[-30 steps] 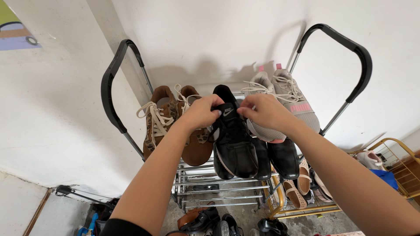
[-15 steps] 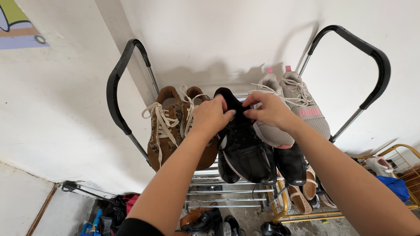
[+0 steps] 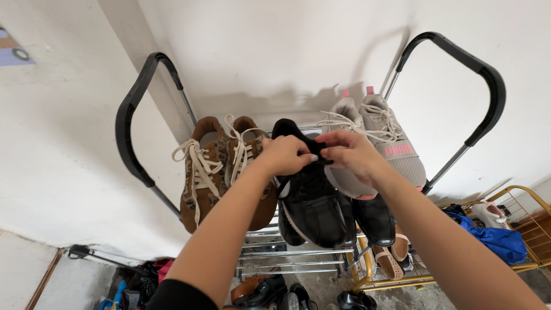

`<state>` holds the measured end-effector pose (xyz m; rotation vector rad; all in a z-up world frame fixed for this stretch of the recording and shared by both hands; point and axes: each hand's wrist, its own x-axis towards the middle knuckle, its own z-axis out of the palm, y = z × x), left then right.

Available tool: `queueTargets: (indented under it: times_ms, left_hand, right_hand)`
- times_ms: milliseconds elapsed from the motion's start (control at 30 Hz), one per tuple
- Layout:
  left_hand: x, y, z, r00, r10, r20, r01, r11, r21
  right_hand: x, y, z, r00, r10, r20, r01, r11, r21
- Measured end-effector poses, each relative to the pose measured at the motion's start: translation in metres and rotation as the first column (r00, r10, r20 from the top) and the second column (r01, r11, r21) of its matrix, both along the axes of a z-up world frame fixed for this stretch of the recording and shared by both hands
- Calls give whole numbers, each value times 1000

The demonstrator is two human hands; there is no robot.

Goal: The person wipes a black sneaker with a red cloth, then ties its laces and places it on a shoe rack. They then pick up a white sneaker and wipe it with the same cloth.

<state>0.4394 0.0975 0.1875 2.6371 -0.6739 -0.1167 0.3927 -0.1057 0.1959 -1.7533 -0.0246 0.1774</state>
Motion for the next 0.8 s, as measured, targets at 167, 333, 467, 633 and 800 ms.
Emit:
queueTargets:
  times_ms: [167, 333, 467, 633, 800]
  left_hand:
    - [11, 13, -1, 994, -110, 10, 108, 952, -288]
    - [16, 21, -6, 992, -66, -110, -21, 761, -648]
    - [1, 22, -27, 998, 16, 55, 24, 760, -649]
    - [-6, 30, -30, 998, 52, 23, -35, 885, -464]
    - [-16, 31, -17, 971, 37, 236, 118, 786, -607]
  right_hand:
    - [-1, 7, 5, 993, 93, 76, -76, 975, -207]
    - [8, 7, 11, 750, 320, 579, 151, 769, -621]
    - [8, 15, 25, 729, 358, 584, 189, 714, -674]
    - [14, 23, 33, 815, 190, 548, 189, 806, -560]
    - [32, 18, 23, 906, -112, 407, 256, 913, -317]
